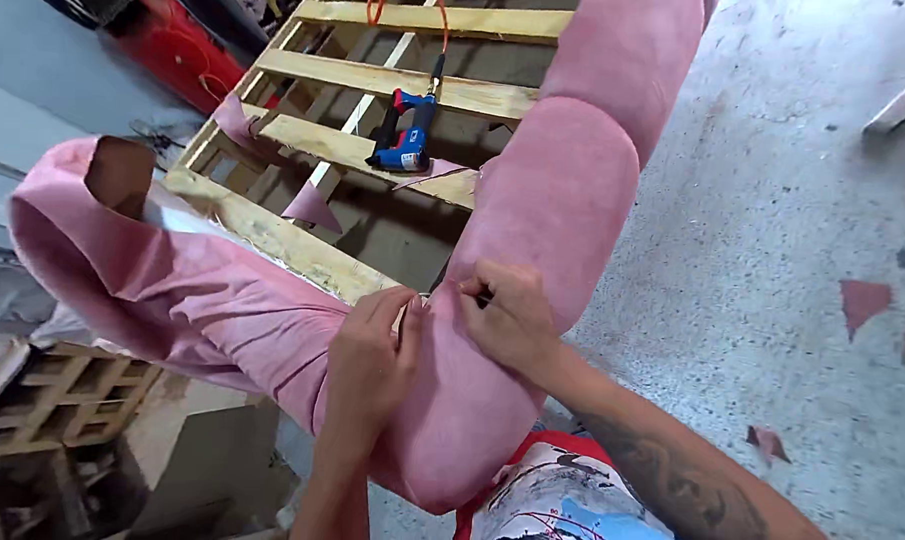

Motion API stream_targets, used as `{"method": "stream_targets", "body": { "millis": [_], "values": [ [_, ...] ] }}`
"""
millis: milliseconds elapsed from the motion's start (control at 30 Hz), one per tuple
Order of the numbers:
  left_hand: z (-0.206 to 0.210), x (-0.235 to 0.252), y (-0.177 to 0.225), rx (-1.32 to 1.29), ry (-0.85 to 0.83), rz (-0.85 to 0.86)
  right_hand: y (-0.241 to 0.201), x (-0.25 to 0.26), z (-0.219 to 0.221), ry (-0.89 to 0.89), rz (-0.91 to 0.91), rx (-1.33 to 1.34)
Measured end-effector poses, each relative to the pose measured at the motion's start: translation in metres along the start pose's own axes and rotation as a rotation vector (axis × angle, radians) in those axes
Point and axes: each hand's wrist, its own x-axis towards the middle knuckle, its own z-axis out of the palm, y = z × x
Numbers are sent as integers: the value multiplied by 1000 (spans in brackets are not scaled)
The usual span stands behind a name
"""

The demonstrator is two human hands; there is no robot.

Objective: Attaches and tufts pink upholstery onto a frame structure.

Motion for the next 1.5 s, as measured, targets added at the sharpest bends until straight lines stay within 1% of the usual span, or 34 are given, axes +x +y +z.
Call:
{"method": "stream_targets", "body": {
  "millis": [33, 100, 167, 233, 300, 333, 400, 467, 500, 567, 633, 733, 833, 900, 1000, 1033, 1100, 1167, 1200, 1233, 1300, 1333, 1400, 1433, 1467, 1500],
  "values": [
    [5, 2, -9, -46, -81, -54, -1, -1, 3, -4, -6, -48],
    [9, 5, -16, -140, -299, -125, 6, -13, 2, 71, -14, -38],
    [11, 10, -16, -167, -398, -95, 16, -35, -7, 164, 20, 21],
    [14, 13, -17, -153, -434, -67, 31, -60, -17, 248, 128, 143],
    [15, 12, -18, -164, -442, -53, 36, -79, -28, 290, 230, 274],
    [15, 13, -19, -166, -433, -48, 34, -80, -34, 290, 257, 308],
    [14, 13, -21, -126, -410, -47, 16, -63, -37, 255, 270, 294],
    [12, 6, -21, -66, -363, -38, -10, -36, -22, 172, 204, 205],
    [13, 5, -21, -40, -338, -32, -17, -20, -10, 133, 158, 143],
    [15, 3, -19, -4, -323, -38, -14, -4, 9, 110, 133, -46],
    [14, 6, -22, 3, -332, -38, -2, -20, 11, 194, 141, -61],
    [16, 2, -28, -14, -339, -43, 25, -76, -3, 381, 238, 151],
    [16, 0, -29, -20, -333, -52, 45, -111, -23, 430, 342, 267],
    [15, 5, -32, -84, -314, 1, 41, -103, -30, 410, 337, 324],
    [19, 12, -24, -161, -332, 226, 29, -82, -21, 367, 247, 378],
    [23, 14, -14, -161, -331, 287, 37, -82, -16, 374, 244, 457],
    [31, 15, 7, -86, -321, 318, 64, -98, -10, 414, 273, 616],
    [37, 16, 21, 12, -270, 268, 99, -121, -4, 481, 316, 785],
    [36, 14, 24, 63, -272, 240, 115, -135, 3, 511, 340, 891],
    [32, 14, 25, 100, -302, 221, 131, -147, 12, 539, 365, 1000],
    [27, 16, 25, 91, -395, 210, 171, -173, 35, 604, 456, 1177],
    [28, 18, 25, 81, -421, 222, 197, -189, 51, 635, 531, 1224],
    [32, 25, 27, 84, -432, 290, 251, -218, 90, 657, 750, 1189],
    [30, 24, 29, 107, -446, 320, 262, -234, 105, 646, 852, 1160],
    [29, 25, 32, 135, -451, 351, 262, -240, 106, 667, 894, 1151],
    [33, 29, 32, 148, -446, 386, 260, -232, 90, 713, 866, 1148]
  ]
}}
